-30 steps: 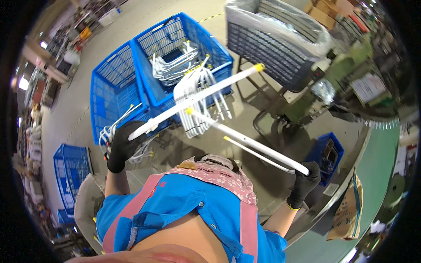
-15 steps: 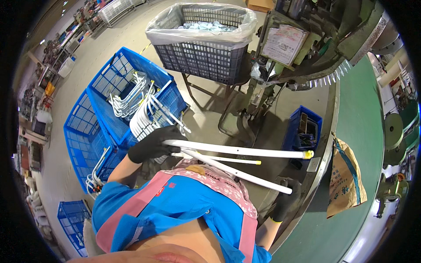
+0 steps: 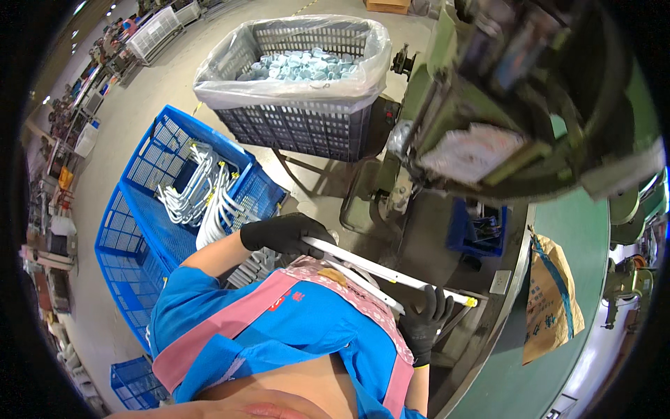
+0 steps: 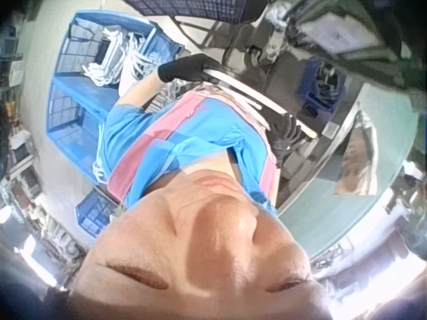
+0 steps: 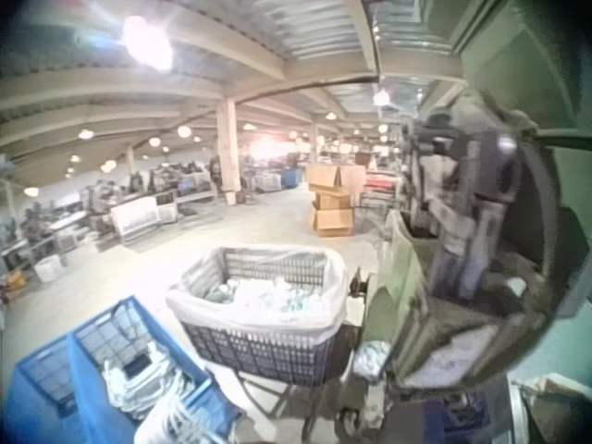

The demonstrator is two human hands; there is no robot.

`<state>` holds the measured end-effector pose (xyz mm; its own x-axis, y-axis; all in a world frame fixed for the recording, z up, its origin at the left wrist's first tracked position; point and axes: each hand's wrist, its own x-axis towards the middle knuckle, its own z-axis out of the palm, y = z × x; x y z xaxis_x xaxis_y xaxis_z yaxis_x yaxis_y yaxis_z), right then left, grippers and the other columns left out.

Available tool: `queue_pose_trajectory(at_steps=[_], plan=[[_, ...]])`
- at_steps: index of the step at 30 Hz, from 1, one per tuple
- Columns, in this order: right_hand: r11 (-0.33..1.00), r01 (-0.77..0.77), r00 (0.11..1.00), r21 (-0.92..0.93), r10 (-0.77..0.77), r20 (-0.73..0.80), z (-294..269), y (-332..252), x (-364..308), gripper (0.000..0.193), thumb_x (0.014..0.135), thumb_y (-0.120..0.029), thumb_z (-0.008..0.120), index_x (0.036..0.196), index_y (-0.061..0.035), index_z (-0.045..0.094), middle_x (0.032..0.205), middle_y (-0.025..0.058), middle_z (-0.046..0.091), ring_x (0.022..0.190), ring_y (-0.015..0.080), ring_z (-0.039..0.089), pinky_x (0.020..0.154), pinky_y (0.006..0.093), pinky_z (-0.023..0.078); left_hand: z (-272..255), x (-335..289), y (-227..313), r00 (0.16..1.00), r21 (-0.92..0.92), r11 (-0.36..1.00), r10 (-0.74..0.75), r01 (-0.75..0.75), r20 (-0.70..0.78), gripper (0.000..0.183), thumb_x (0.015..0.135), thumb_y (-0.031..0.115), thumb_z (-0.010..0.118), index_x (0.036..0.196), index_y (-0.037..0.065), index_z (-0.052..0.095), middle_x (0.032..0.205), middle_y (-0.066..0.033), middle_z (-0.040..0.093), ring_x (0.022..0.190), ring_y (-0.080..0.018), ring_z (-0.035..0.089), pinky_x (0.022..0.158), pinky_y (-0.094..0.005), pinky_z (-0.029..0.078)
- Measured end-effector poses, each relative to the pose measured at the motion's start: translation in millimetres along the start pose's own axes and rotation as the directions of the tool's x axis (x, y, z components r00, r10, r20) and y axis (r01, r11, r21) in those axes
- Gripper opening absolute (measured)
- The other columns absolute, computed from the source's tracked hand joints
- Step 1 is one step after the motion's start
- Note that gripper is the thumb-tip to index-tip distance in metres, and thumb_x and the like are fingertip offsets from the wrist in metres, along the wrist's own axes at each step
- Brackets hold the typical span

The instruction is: The person repeatedly picks white plastic hanger frames from a blue crate, attaches small light-blue plastic clips to the ends, and places the assembled hangers into a large bin. The process is repeated continuously throughout the clip.

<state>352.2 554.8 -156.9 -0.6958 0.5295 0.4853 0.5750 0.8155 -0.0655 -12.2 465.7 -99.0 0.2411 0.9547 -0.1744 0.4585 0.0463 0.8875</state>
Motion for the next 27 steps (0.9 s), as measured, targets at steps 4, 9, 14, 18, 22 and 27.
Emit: queue_pose_trajectory(at_steps=[4,9,14,18,22,27], plan=[[0.993,0.099,0.987,0.071,-0.107,0.119,19,-8,55,0.014,0.071,-0.019,0.070,0.085,-0.0162,0.066,0.124,0.0126,0.052,0.109,0.0331,0.050,0.094,0.0487,0.039,-54,16,-31,0.988,-0.019,0.994,0.113,-0.112,0.100,0.036,0.081,0.023,0.072,0.112,0.006,0.065,0.104,-0.0135,0.067,0.095,-0.0270,0.064,0.083,-0.0354,0.049],[0.981,0.124,0.926,0.148,-0.168,0.338,45,-24,101,0.025,0.070,-0.023,0.069,0.093,-0.0147,0.065,0.107,0.0104,0.058,0.090,0.0297,0.056,0.073,0.0405,0.046,-130,35,-62,0.973,0.048,0.975,0.212,-0.217,0.092,0.036,0.082,0.022,0.071,0.114,0.004,0.064,0.103,-0.0132,0.067,0.093,-0.0263,0.064,0.082,-0.0359,0.050],[0.994,-0.021,0.920,0.107,-0.022,0.391,56,-38,130,0.023,0.069,-0.013,0.063,0.092,-0.0158,0.064,0.099,0.0099,0.058,0.084,0.0296,0.059,0.065,0.0408,0.048,-269,79,-102,0.828,0.469,0.881,0.310,-0.066,-0.467,0.027,0.082,0.011,0.068,0.108,0.006,0.065,0.099,-0.0123,0.067,0.080,-0.0239,0.066,0.073,-0.0341,0.052],[0.996,-0.084,0.899,0.044,0.056,0.435,52,-52,143,0.017,0.069,-0.012,0.063,0.086,-0.0154,0.063,0.093,0.0081,0.058,0.080,0.0286,0.059,0.062,0.0406,0.047,-365,134,-157,0.726,0.773,0.595,0.429,0.220,-0.537,0.015,0.084,0.012,0.061,0.097,0.010,0.067,0.089,-0.0113,0.064,0.078,-0.0308,0.064,0.069,-0.0387,0.051],[0.974,-0.228,0.867,-0.008,0.207,0.453,49,-67,151,0.014,0.069,-0.013,0.064,0.083,-0.0155,0.064,0.089,0.0066,0.058,0.078,0.0275,0.059,0.060,0.0396,0.047,-412,186,-217,0.890,0.880,0.385,0.240,0.279,-0.388,0.020,0.082,0.020,0.058,0.100,0.015,0.065,0.095,-0.0144,0.063,0.086,-0.0353,0.062,0.074,-0.0454,0.048],[0.936,-0.349,0.790,-0.053,0.324,0.521,53,-75,143,0.017,0.070,-0.014,0.064,0.086,-0.0151,0.062,0.093,0.0059,0.058,0.081,0.0266,0.059,0.061,0.0391,0.048,-425,223,-263,0.909,0.873,0.364,0.135,0.325,-0.394,0.014,0.082,0.017,0.058,0.094,0.012,0.065,0.106,-0.0135,0.061,0.102,-0.0349,0.054,0.086,-0.0442,0.045]])
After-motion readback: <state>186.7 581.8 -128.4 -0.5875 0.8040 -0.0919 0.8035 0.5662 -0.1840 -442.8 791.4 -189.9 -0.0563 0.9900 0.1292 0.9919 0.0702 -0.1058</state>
